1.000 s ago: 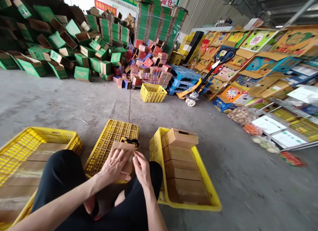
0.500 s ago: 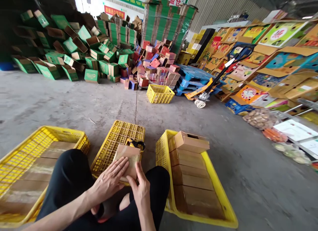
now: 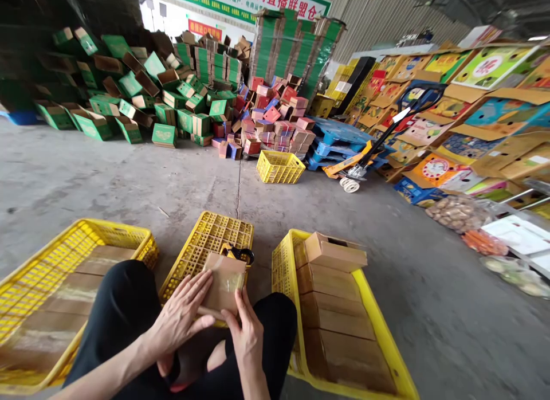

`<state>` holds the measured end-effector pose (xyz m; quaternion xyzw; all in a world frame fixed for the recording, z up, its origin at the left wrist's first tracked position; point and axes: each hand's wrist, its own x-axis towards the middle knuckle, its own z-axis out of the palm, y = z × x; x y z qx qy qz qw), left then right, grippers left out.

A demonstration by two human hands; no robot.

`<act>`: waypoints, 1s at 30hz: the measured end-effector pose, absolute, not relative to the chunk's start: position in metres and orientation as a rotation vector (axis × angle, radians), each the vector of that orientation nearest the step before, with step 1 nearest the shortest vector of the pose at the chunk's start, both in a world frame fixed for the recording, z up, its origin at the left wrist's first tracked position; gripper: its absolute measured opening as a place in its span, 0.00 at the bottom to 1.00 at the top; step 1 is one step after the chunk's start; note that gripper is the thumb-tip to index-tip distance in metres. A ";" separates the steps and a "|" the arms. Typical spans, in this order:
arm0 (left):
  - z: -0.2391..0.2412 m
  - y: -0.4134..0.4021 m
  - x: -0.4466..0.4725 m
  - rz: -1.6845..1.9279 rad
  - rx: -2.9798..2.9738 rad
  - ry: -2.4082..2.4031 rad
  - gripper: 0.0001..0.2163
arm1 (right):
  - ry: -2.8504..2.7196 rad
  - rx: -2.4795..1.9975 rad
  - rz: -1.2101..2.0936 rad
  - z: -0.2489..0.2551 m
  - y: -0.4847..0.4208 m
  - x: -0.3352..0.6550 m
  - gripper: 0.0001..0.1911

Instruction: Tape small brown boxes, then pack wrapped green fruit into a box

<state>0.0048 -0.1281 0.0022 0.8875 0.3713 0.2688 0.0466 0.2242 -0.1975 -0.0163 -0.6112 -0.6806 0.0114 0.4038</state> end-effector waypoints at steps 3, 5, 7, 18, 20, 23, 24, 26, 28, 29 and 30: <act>0.007 -0.112 0.009 0.811 2.729 1.086 0.45 | -1.752 -1.562 -0.012 -0.014 -0.198 0.227 0.25; 0.009 -0.108 0.010 0.807 2.742 1.057 0.45 | -1.761 -1.573 -0.050 -0.011 -0.199 0.226 0.25; 0.008 -0.109 0.011 0.800 2.756 1.049 0.44 | -1.782 -1.558 -0.075 -0.005 -0.199 0.224 0.25; 0.002 -0.104 0.001 0.689 2.642 1.073 0.26 | -1.998 -1.594 -0.194 0.004 -0.164 0.190 0.34; 0.002 -0.103 0.000 0.715 2.626 1.047 0.28 | -2.047 -1.618 -0.199 0.001 -0.165 0.192 0.41; 0.001 -0.104 0.007 0.792 2.617 1.073 0.29 | -2.079 -1.626 -0.219 -0.003 -0.165 0.195 0.48; 0.000 -0.104 0.012 0.826 2.617 1.106 0.29 | -2.068 -1.619 -0.237 -0.005 -0.164 0.196 0.49; -0.001 -0.103 0.022 0.908 2.617 1.190 0.28 | -2.025 -1.600 -0.277 -0.009 -0.161 0.196 0.49; -0.004 -0.103 0.033 0.967 2.607 1.257 0.28 | -1.977 -1.577 -0.313 -0.013 -0.158 0.196 0.48; -0.005 -0.102 0.037 0.987 2.602 1.276 0.28 | -1.959 -1.561 -0.326 -0.014 -0.157 0.197 0.46; -0.008 -0.102 0.041 1.002 2.602 1.282 0.29 | -1.951 -1.539 -0.333 -0.015 -0.156 0.198 0.44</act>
